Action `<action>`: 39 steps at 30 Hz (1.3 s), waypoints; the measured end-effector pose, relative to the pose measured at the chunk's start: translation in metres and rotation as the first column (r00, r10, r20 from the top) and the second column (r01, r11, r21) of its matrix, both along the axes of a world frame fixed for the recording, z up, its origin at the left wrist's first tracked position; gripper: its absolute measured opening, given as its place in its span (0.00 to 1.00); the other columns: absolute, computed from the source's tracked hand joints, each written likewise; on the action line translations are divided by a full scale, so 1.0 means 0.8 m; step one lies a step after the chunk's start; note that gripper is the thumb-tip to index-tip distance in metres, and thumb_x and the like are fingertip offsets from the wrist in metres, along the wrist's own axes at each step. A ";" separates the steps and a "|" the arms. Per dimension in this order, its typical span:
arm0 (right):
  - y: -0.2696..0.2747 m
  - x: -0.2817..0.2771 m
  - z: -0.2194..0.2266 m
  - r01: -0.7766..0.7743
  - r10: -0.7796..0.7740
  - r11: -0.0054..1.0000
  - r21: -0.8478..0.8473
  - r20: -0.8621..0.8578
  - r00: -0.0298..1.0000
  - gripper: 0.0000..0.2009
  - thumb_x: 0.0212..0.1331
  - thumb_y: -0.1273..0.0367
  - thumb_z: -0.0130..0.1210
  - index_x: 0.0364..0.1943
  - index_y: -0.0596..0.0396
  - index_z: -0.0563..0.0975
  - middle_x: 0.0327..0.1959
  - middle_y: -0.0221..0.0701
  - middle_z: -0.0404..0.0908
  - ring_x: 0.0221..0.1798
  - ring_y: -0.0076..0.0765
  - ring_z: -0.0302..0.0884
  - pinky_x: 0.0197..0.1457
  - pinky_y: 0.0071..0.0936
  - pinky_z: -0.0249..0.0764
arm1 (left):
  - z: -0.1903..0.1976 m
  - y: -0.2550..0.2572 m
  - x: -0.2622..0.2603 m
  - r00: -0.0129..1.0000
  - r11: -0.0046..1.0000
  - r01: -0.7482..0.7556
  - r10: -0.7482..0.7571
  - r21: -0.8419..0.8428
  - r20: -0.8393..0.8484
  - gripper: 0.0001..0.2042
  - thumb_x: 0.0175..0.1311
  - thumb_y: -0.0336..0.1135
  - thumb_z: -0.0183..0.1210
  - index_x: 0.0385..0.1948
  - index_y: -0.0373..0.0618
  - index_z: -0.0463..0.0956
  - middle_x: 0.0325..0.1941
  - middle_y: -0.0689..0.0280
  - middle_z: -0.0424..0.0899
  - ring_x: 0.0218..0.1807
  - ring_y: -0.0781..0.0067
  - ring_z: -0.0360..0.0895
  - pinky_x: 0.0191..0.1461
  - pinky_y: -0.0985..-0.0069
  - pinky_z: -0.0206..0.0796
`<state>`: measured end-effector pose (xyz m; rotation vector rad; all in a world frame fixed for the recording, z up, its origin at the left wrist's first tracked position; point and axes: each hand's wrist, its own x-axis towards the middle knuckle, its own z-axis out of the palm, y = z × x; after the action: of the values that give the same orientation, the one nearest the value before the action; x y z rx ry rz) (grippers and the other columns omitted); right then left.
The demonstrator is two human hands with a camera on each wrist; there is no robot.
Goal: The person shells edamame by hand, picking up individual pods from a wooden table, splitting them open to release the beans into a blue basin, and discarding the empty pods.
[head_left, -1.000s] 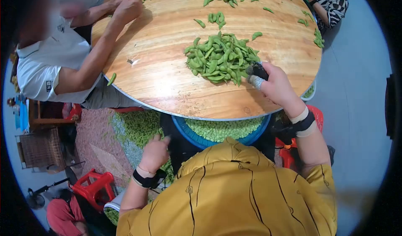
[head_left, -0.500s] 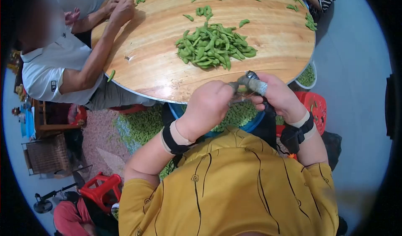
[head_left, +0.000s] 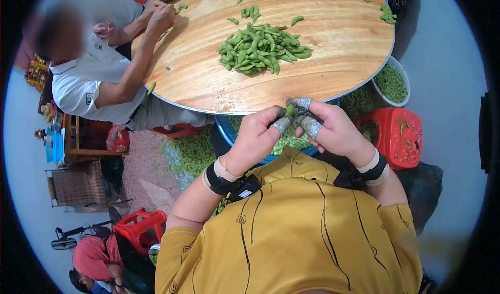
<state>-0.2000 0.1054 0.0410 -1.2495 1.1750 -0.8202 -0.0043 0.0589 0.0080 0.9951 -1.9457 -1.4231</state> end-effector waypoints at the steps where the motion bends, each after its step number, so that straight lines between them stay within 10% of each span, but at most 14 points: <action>1: -0.001 -0.002 -0.001 -0.007 0.006 1.000 0.021 0.025 1.000 0.20 0.59 0.75 0.43 0.57 0.53 0.70 0.28 0.25 0.78 0.18 0.14 0.67 0.18 0.14 0.66 | 0.003 0.001 -0.001 0.998 0.987 0.005 0.006 -0.160 0.063 0.08 0.63 0.29 0.53 0.41 0.38 0.77 0.26 0.74 0.75 0.27 0.87 0.66 0.29 0.85 0.60; 5: -0.009 -0.004 -0.005 -0.019 0.002 0.994 0.108 0.155 0.988 0.19 0.60 0.75 0.43 0.56 0.51 0.71 0.25 0.23 0.76 0.16 0.12 0.63 0.16 0.13 0.62 | 0.012 -0.005 0.000 0.978 0.821 0.089 0.036 -0.564 0.207 0.07 0.64 0.30 0.53 0.37 0.37 0.76 0.25 0.71 0.75 0.26 0.82 0.69 0.28 0.81 0.61; 6: -0.012 -0.005 -0.002 -0.015 -0.003 0.994 0.113 0.158 0.987 0.19 0.60 0.75 0.43 0.56 0.51 0.71 0.25 0.23 0.76 0.16 0.12 0.63 0.16 0.13 0.62 | 0.016 -0.009 0.001 0.999 0.997 0.052 -0.052 -0.055 -0.002 0.06 0.64 0.30 0.53 0.35 0.38 0.76 0.23 0.69 0.76 0.24 0.80 0.70 0.28 0.80 0.62; 7: -0.015 -0.006 0.004 -0.050 -0.017 0.975 0.218 0.294 0.956 0.19 0.60 0.75 0.43 0.56 0.51 0.71 0.25 0.22 0.75 0.17 0.12 0.63 0.16 0.13 0.62 | 0.017 -0.015 0.005 0.975 0.877 0.118 -0.013 0.466 -0.223 0.06 0.64 0.30 0.52 0.34 0.38 0.76 0.22 0.68 0.77 0.22 0.78 0.71 0.27 0.80 0.63; 8: -0.018 -0.007 0.007 -0.101 -0.044 0.944 0.315 0.422 0.906 0.18 0.60 0.75 0.43 0.55 0.51 0.72 0.24 0.22 0.74 0.17 0.12 0.63 0.16 0.13 0.62 | 0.014 -0.023 0.014 0.877 0.680 0.338 0.024 0.651 -0.481 0.06 0.67 0.30 0.50 0.33 0.38 0.75 0.24 0.68 0.78 0.23 0.80 0.72 0.27 0.82 0.63; 11: -0.028 -0.007 -0.004 -0.103 -0.040 0.933 0.344 0.385 0.922 0.16 0.60 0.75 0.43 0.53 0.52 0.73 0.24 0.22 0.74 0.17 0.13 0.64 0.16 0.13 0.63 | 0.010 -0.023 0.009 0.939 0.734 0.198 0.048 0.649 -0.340 0.07 0.67 0.30 0.50 0.35 0.38 0.74 0.24 0.69 0.78 0.24 0.80 0.73 0.28 0.82 0.64; 13: -0.029 -0.002 -0.012 -0.071 -0.015 0.949 0.307 0.270 0.963 0.16 0.59 0.75 0.44 0.51 0.52 0.73 0.24 0.22 0.74 0.18 0.14 0.66 0.17 0.14 0.65 | 0.013 -0.025 0.008 0.978 0.817 0.129 -0.013 0.562 -0.207 0.09 0.63 0.32 0.56 0.39 0.36 0.73 0.25 0.69 0.78 0.24 0.79 0.72 0.30 0.80 0.66; 15: -0.029 0.003 -0.011 -0.045 0.007 0.965 0.258 0.148 0.989 0.15 0.58 0.75 0.44 0.50 0.53 0.74 0.24 0.23 0.75 0.18 0.15 0.67 0.17 0.14 0.66 | 0.004 -0.025 0.006 0.958 0.994 0.096 -0.077 -0.054 0.277 0.12 0.57 0.30 0.61 0.40 0.34 0.73 0.27 0.66 0.79 0.26 0.79 0.75 0.31 0.80 0.68; 19: -0.029 0.010 -0.006 0.004 0.004 0.987 0.162 -0.053 0.999 0.18 0.51 0.76 0.44 0.47 0.54 0.75 0.21 0.24 0.75 0.19 0.18 0.71 0.19 0.18 0.69 | 0.002 -0.021 -0.002 0.905 0.719 0.153 0.174 -0.678 0.388 0.09 0.48 0.25 0.61 0.31 0.37 0.72 0.24 0.57 0.76 0.26 0.59 0.77 0.29 0.68 0.69; 24: -0.034 0.011 -0.024 0.036 -0.038 0.992 0.125 0.014 0.999 0.18 0.54 0.75 0.45 0.51 0.53 0.74 0.21 0.23 0.75 0.17 0.16 0.68 0.18 0.16 0.66 | -0.010 -0.033 -0.003 0.942 0.795 0.083 0.134 -0.600 0.307 0.05 0.56 0.26 0.56 0.31 0.37 0.71 0.26 0.58 0.78 0.23 0.59 0.74 0.28 0.68 0.67; 25: -0.034 0.009 -0.027 0.037 -0.040 0.990 0.137 0.018 0.999 0.18 0.54 0.75 0.45 0.51 0.53 0.74 0.21 0.23 0.75 0.17 0.16 0.68 0.18 0.16 0.66 | -0.007 -0.039 0.001 0.995 0.998 -0.044 0.041 0.033 0.094 0.05 0.60 0.29 0.53 0.33 0.37 0.72 0.26 0.61 0.78 0.23 0.64 0.73 0.27 0.72 0.66; 26: -0.034 0.005 -0.031 0.012 -0.034 0.982 0.188 0.118 0.992 0.18 0.56 0.75 0.45 0.52 0.53 0.73 0.22 0.23 0.75 0.17 0.15 0.67 0.17 0.15 0.65 | -0.005 -0.043 0.006 0.985 0.750 0.004 0.112 0.662 -0.132 0.07 0.65 0.32 0.50 0.35 0.37 0.72 0.27 0.63 0.78 0.22 0.70 0.72 0.26 0.75 0.64; 29: -0.034 -0.006 -0.041 -0.068 -0.011 0.970 0.235 0.318 0.948 0.16 0.61 0.73 0.44 0.53 0.53 0.72 0.25 0.24 0.76 0.16 0.12 0.64 0.16 0.12 0.63 | -0.010 -0.040 0.017 0.920 0.527 0.199 0.190 0.826 -0.342 0.09 0.68 0.32 0.46 0.39 0.37 0.73 0.28 0.64 0.78 0.24 0.78 0.70 0.27 0.81 0.63; 39: -0.042 0.005 -0.055 -0.235 -0.151 0.784 -0.574 -0.544 0.825 0.11 0.43 0.71 0.58 0.32 0.58 0.72 0.28 0.43 0.75 0.33 0.50 0.76 0.34 0.40 0.73 | -0.004 -0.022 0.000 0.945 0.976 0.202 -0.217 0.083 0.244 0.06 0.59 0.20 0.46 0.34 0.37 0.72 0.24 0.64 0.77 0.27 0.79 0.74 0.32 0.78 0.68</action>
<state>-0.1957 0.0715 -0.0028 -2.1881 1.3793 -0.8599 -0.0043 0.0413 0.0050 1.0648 -2.2645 -1.5373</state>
